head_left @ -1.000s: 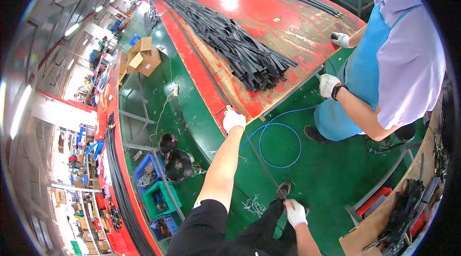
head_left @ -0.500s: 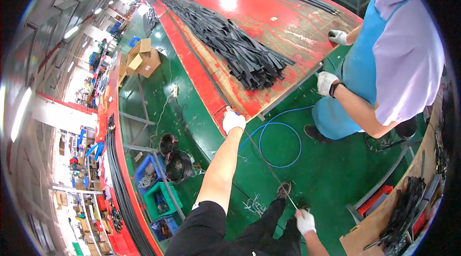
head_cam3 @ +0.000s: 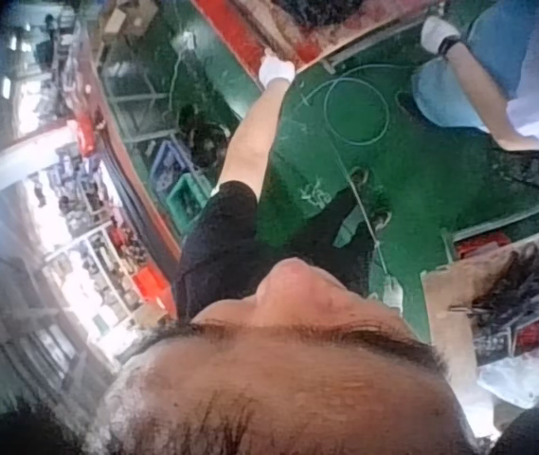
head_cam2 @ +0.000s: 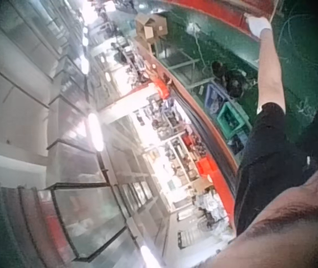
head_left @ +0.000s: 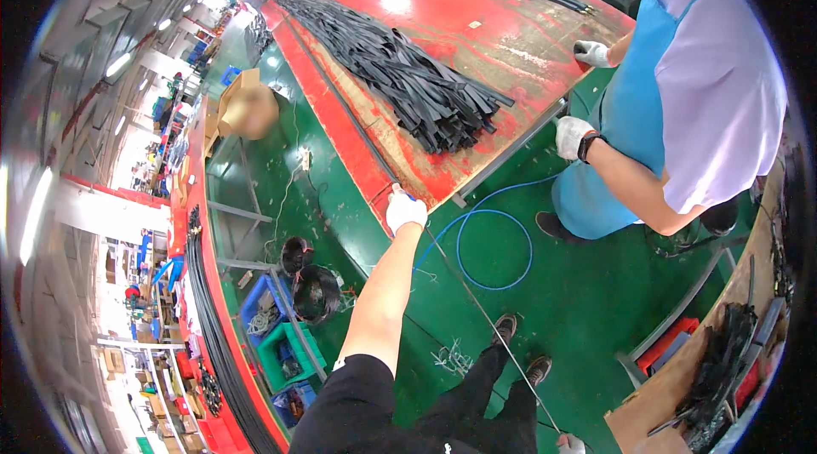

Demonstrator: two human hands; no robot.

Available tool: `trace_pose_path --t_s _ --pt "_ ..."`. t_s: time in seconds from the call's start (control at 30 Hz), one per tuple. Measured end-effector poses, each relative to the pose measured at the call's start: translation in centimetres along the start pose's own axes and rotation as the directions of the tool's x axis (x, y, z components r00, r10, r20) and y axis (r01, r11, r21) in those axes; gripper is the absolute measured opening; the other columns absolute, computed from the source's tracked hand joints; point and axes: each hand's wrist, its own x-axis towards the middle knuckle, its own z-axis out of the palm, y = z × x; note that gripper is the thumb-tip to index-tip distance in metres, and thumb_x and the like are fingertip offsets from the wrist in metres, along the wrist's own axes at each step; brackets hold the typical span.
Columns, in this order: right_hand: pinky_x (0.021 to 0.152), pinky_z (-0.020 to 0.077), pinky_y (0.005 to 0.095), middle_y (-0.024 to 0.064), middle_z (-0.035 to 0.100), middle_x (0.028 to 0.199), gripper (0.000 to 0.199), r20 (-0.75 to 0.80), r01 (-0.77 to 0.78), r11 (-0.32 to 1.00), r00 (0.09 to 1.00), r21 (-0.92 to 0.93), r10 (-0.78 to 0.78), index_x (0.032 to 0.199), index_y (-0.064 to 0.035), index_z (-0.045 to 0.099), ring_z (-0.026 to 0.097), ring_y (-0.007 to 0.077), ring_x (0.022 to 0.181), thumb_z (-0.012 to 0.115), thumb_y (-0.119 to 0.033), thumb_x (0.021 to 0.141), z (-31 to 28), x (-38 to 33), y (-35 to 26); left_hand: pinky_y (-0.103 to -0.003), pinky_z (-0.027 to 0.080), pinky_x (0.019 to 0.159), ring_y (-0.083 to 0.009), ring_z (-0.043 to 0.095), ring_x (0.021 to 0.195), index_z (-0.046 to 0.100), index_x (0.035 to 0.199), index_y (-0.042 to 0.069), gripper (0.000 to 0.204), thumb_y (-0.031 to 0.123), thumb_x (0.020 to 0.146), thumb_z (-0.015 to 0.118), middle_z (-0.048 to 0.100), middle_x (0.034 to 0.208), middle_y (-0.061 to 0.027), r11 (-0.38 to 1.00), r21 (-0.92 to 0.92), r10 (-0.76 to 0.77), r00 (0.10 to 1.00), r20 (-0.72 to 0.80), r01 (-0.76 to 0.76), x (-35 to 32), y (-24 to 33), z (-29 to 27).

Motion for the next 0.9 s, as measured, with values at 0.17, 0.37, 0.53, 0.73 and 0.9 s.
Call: trace_pose_path --t_s 0.17,0.37,0.53,0.73,0.9 --pt "0.116 0.0445 0.0401 0.0219 0.064 0.147 0.057 0.105 0.129 0.984 0.988 -0.119 -0.117 0.147 0.0024 0.059 0.058 0.0321 0.139 0.064 -0.038 0.107 3.7 1.1 -6.4 -0.047 0.057 0.102 -0.0416 0.070 0.118 0.041 0.159 0.001 0.076 0.026 0.091 0.062 0.061 0.140 -0.0289 1.000 -0.014 0.010 1.000 -0.021 -0.010 -0.2 0.0 0.4" --pt "0.081 0.0536 0.0484 0.0233 0.074 0.094 0.043 -0.045 0.644 0.699 0.725 -0.312 -0.688 0.102 -0.0035 0.072 0.071 0.0422 0.091 0.056 -0.043 0.106 15.0 4.5 -26.1 -0.048 0.056 0.102 -0.0417 0.070 0.118 0.043 0.159 0.002 0.072 0.025 0.092 0.060 0.061 0.141 -0.0298 0.998 -0.053 0.024 1.000 0.008 -0.024 -1.0 1.8 0.1" --pt "0.086 0.0537 0.0453 0.0229 0.075 0.096 0.048 0.088 0.602 0.772 0.797 -0.203 -0.598 0.106 -0.0018 0.074 0.071 0.0423 0.095 0.052 -0.045 0.107 14.7 3.5 -26.9 -0.048 0.055 0.104 -0.0420 0.069 0.119 0.044 0.157 0.003 0.075 0.026 0.089 0.062 0.064 0.137 -0.0289 0.998 -0.054 -0.026 0.999 -0.039 0.024 1.7 -0.4 -0.6" --pt "0.114 0.0458 0.0425 0.0210 0.066 0.143 0.058 0.321 0.425 0.584 0.905 -0.692 -0.278 0.145 0.0018 0.061 0.060 0.0315 0.135 0.061 -0.044 0.108 0.6 7.7 14.0 -0.048 0.056 0.103 -0.0422 0.070 0.117 0.047 0.155 0.004 0.073 0.026 0.088 0.064 0.066 0.131 -0.0289 0.997 -0.070 0.032 0.999 -0.014 -0.033 0.4 0.5 -0.6" --pt "0.091 0.0522 0.0513 0.0242 0.072 0.109 0.051 0.027 0.357 0.860 0.927 -0.365 -0.373 0.117 -0.0005 0.071 0.068 0.0425 0.106 0.056 -0.048 0.106 2.3 3.9 4.8 -0.047 0.056 0.102 -0.0420 0.069 0.118 0.045 0.157 0.001 0.077 0.025 0.087 0.067 0.063 0.137 -0.0293 0.997 -0.059 0.041 0.998 -0.039 -0.044 0.0 -0.3 0.4"
